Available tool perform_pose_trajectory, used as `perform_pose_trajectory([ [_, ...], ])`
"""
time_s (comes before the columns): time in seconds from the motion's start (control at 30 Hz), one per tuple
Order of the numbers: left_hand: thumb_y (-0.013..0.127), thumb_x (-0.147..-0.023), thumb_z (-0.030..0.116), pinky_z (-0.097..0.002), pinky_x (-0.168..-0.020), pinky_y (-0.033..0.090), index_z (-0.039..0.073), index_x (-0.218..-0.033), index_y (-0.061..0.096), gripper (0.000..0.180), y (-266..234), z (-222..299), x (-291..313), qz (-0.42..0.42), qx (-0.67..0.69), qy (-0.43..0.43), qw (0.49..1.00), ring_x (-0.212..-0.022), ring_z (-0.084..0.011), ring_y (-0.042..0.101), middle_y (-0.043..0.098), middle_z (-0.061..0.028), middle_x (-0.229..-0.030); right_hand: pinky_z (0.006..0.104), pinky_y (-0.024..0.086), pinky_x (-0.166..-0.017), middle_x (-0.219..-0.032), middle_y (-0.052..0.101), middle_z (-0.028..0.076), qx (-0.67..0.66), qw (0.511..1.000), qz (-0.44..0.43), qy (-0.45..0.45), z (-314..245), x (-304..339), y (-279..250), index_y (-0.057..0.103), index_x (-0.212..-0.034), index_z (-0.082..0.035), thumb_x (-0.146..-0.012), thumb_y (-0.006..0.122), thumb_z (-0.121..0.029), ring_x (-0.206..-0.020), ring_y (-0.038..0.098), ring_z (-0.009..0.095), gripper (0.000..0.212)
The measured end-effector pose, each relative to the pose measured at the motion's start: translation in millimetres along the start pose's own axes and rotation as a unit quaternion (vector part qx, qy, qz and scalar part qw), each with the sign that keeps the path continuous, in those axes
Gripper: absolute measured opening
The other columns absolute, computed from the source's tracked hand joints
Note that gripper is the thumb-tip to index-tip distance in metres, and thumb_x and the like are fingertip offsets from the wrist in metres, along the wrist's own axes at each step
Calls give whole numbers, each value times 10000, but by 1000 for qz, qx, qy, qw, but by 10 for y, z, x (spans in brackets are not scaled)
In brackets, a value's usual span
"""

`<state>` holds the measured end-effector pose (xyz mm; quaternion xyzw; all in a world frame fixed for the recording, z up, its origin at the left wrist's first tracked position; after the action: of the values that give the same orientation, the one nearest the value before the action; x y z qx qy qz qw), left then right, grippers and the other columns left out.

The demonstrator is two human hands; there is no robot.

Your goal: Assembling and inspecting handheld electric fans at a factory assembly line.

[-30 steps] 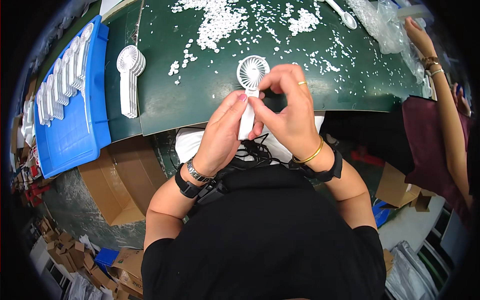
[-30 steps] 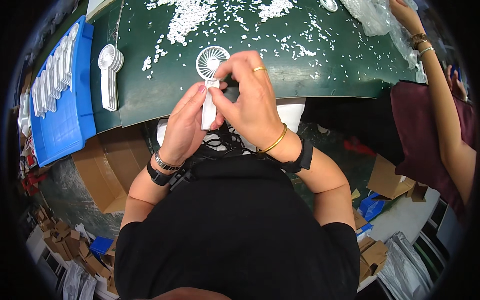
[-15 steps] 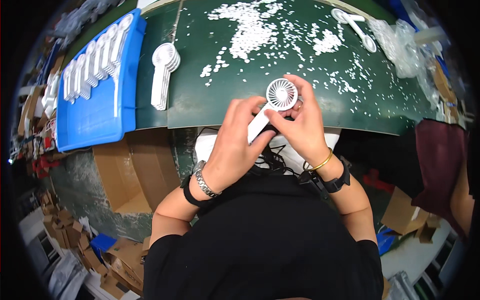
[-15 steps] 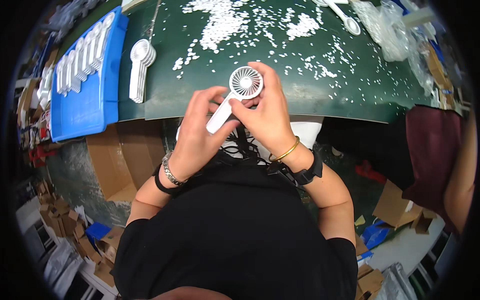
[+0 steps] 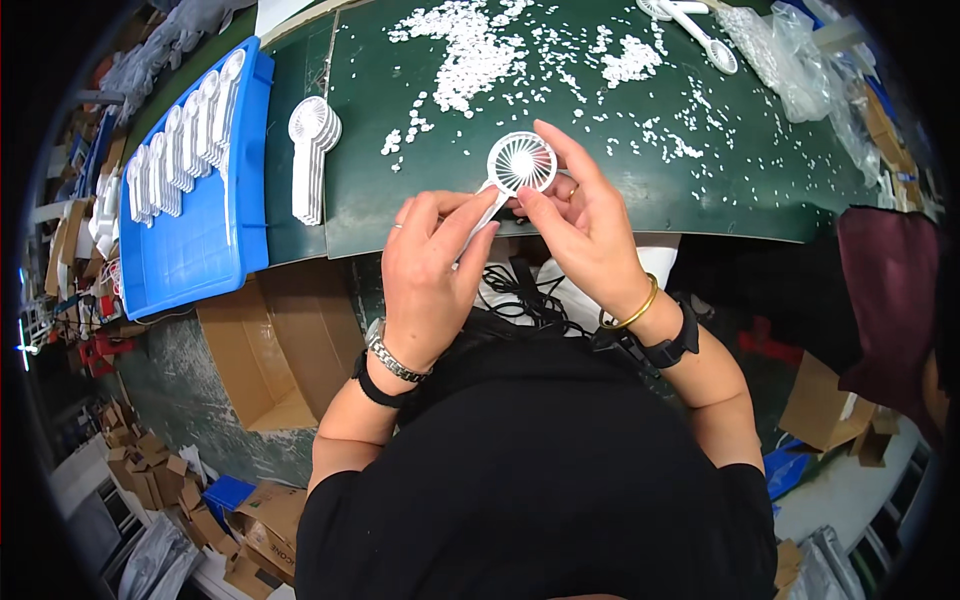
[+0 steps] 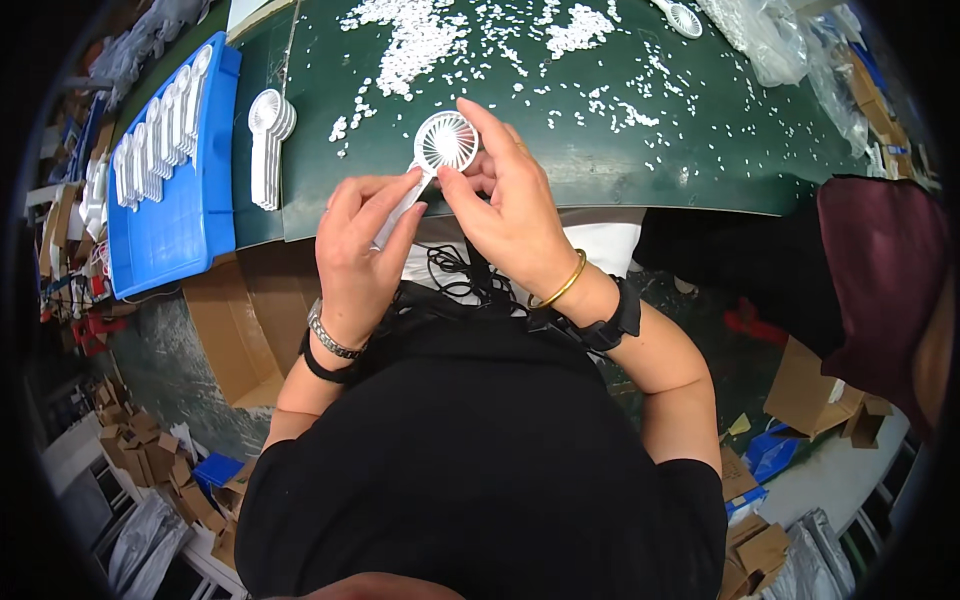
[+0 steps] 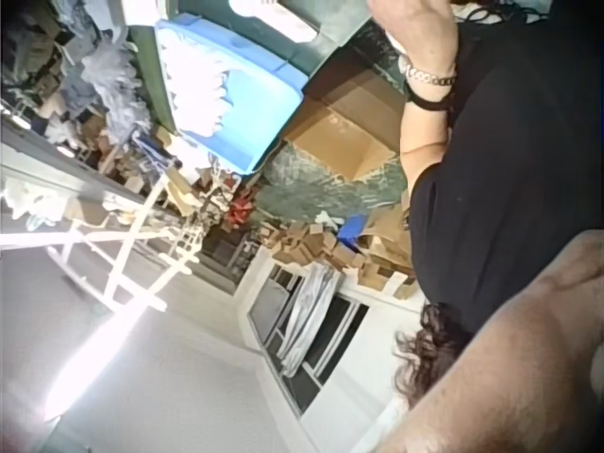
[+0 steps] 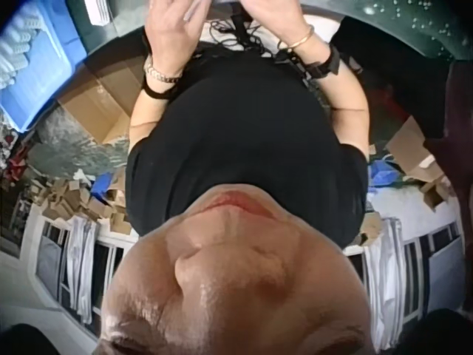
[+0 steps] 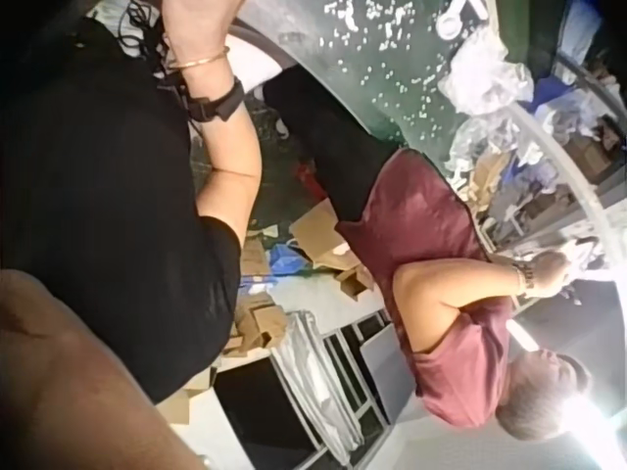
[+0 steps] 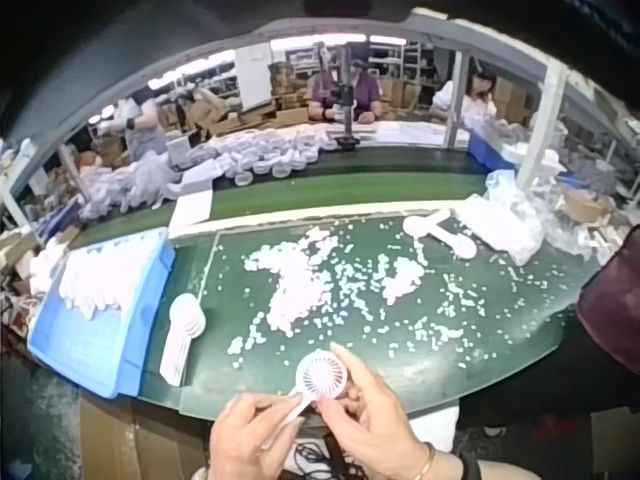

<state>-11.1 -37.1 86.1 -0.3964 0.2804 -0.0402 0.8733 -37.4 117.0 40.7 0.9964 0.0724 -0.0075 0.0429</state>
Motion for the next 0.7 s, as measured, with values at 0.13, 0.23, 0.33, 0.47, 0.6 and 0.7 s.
perform_pose_trajectory([
  [0.13,744,-869,10,-343,-755,527,40,-1238,720,371,65,-67,33,-27,67,-45,996,-857,-238,648,682,-106,-999,312,560,-896,-1157,650,98,-11,1000,-10,-18,-74,16,-52,392,-1519,9,-1029,561,-3,-1004,654,145,518],
  [0.23,686,-953,54,-316,-771,538,-11,-1347,639,402,282,-464,261,-66,505,-399,763,-902,-191,655,704,-122,-1087,302,560,-862,-1123,655,95,-27,999,-4,-36,-103,3,-154,422,-1497,10,-1038,560,-30,-960,657,142,481],
  [0.33,641,-990,75,-300,-786,545,-51,-1398,567,434,299,-516,357,-84,633,-461,616,-920,-176,659,701,-147,-1131,285,556,-822,-1087,659,92,-40,998,14,-45,-72,-11,-282,456,-1471,10,-1043,561,-54,-909,656,136,446],
  [0.47,606,-1013,93,-286,-795,546,-75,-1461,480,495,339,-478,398,-80,712,-488,498,-921,-177,667,699,-174,-1143,268,547,-782,-1069,662,93,-4,998,54,-36,39,7,-420,490,-1439,8,-1046,566,-71,-857,650,125,408],
  [0.6,600,-1016,100,-281,-803,544,-76,-1481,456,517,338,-477,403,-68,728,-488,477,-917,-178,671,696,-182,-1149,265,544,-781,-1055,663,86,-1,997,61,-37,107,0,-454,510,-1422,5,-1044,576,-86,-853,650,121,393],
  [0.7,611,-1010,92,-282,-806,541,-75,-1458,487,494,291,-483,390,-56,718,-482,498,-919,-174,667,694,-178,-1160,258,543,-785,-1060,662,79,9,997,65,-33,119,-12,-463,511,-1421,5,-1034,588,-69,-857,642,113,401],
])
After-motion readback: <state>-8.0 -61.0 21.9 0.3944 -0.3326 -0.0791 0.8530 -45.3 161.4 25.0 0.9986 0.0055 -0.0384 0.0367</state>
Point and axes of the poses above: each hand's wrist, its own x-axis away from the middle knuckle, its own y-axis out of the palm, z = x × y, the point moved 7 cm from there along -x, towards the middle knuckle
